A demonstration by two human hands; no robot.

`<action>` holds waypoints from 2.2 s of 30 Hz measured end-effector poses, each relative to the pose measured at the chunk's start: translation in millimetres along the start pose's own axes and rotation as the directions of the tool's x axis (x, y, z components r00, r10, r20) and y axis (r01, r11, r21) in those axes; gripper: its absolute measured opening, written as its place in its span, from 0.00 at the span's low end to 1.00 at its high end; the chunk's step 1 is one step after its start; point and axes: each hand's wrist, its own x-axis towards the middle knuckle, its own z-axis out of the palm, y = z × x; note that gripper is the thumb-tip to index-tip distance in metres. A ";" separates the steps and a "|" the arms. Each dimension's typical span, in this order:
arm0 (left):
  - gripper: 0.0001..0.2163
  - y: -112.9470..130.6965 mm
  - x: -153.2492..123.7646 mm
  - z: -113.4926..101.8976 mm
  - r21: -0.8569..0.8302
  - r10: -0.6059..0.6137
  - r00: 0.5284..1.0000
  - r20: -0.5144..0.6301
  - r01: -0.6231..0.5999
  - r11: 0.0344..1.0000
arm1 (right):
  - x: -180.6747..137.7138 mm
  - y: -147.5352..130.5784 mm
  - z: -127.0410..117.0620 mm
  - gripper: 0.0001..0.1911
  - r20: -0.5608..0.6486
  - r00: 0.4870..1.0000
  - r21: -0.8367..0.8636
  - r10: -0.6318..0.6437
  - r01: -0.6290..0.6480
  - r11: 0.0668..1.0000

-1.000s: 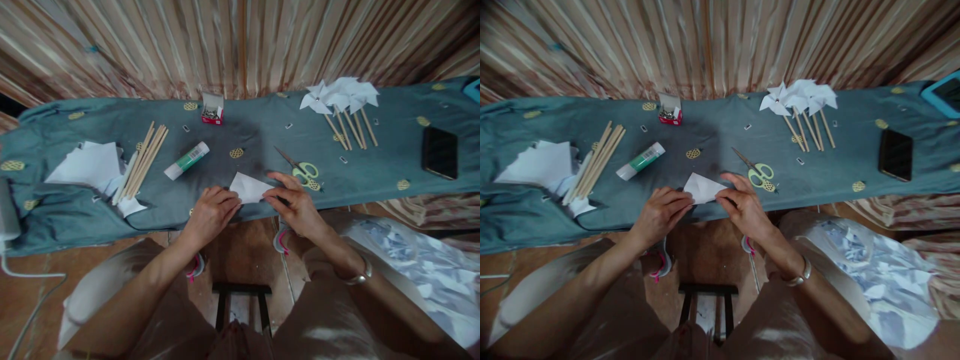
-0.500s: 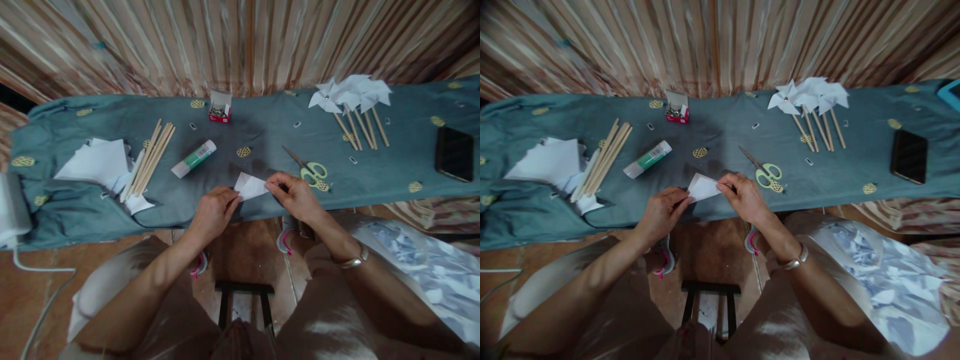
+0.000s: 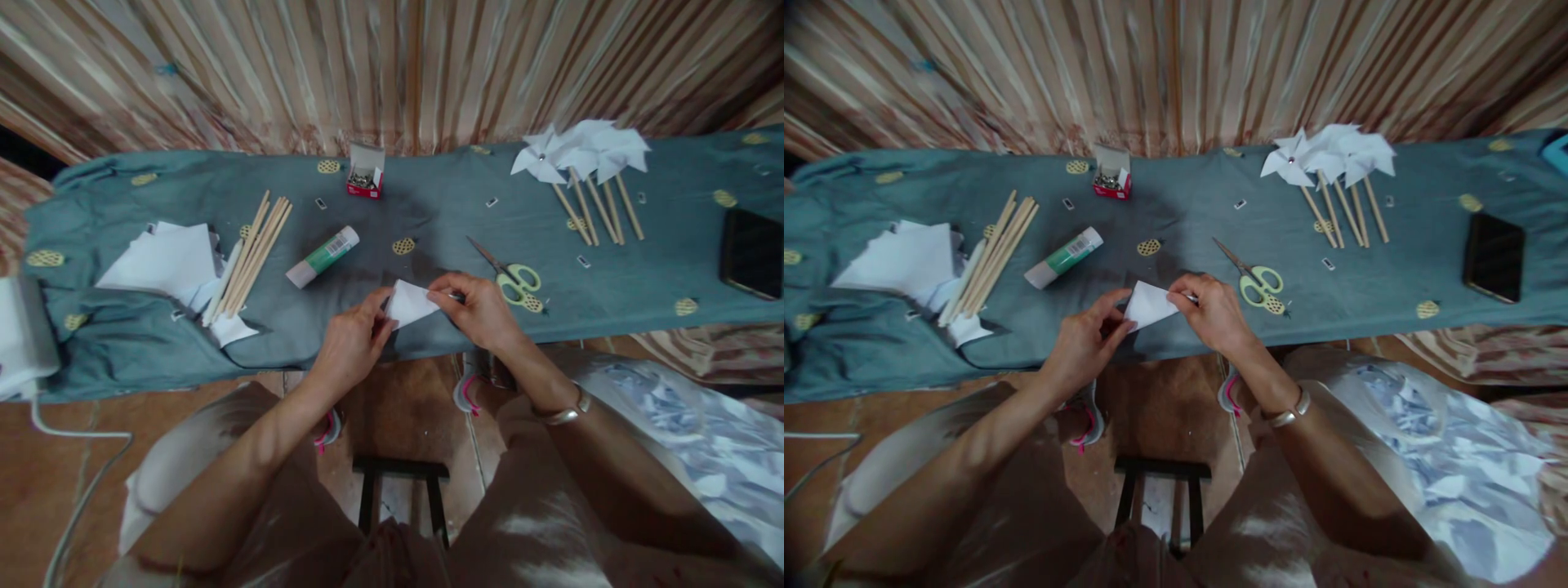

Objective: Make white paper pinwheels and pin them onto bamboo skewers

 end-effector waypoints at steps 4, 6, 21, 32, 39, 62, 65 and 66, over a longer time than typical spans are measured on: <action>0.18 8.1 -3.1 -0.9 0.253 0.200 0.978 -0.053 -0.180 0.951 | 2.4 -3.5 0.4 0.05 0.004 1.000 0.020 0.013 -0.013 1.000; 0.19 14.3 -6.9 4.0 0.334 0.324 0.946 -0.015 -0.301 0.893 | 3.5 -4.5 0.6 0.05 -0.001 1.000 0.020 0.013 -0.013 1.000; 0.29 17.8 -17.8 31.1 0.291 0.331 0.927 0.174 -0.369 0.883 | 6.2 -5.4 1.6 0.07 -0.014 1.000 -0.004 0.018 -0.018 1.000; 0.33 16.2 -18.0 35.0 0.282 0.323 0.932 0.166 -0.359 0.890 | 6.3 -5.8 1.7 0.05 -0.019 0.999 0.006 0.036 -0.035 0.999; 0.32 15.6 -18.2 35.5 0.272 0.312 0.934 0.175 -0.350 0.896 | 1.3 -5.8 5.7 0.06 -0.070 0.997 -0.087 -0.031 0.025 0.996; 0.29 -3.5 -43.4 14.1 0.355 0.306 0.936 0.176 -0.350 0.867 | -23.8 26.0 5.3 0.20 -0.208 0.972 -0.182 -0.107 0.069 0.981; 0.28 -9.5 -52.2 6.0 0.394 0.299 0.938 0.173 -0.344 0.852 | -23.9 28.2 3.3 0.18 -0.213 0.971 -0.170 -0.111 0.075 0.983; 0.27 -11.1 -54.6 3.8 0.402 0.304 0.938 0.169 -0.347 0.847 | -23.9 28.2 3.0 0.18 -0.212 0.971 -0.169 -0.111 0.076 0.983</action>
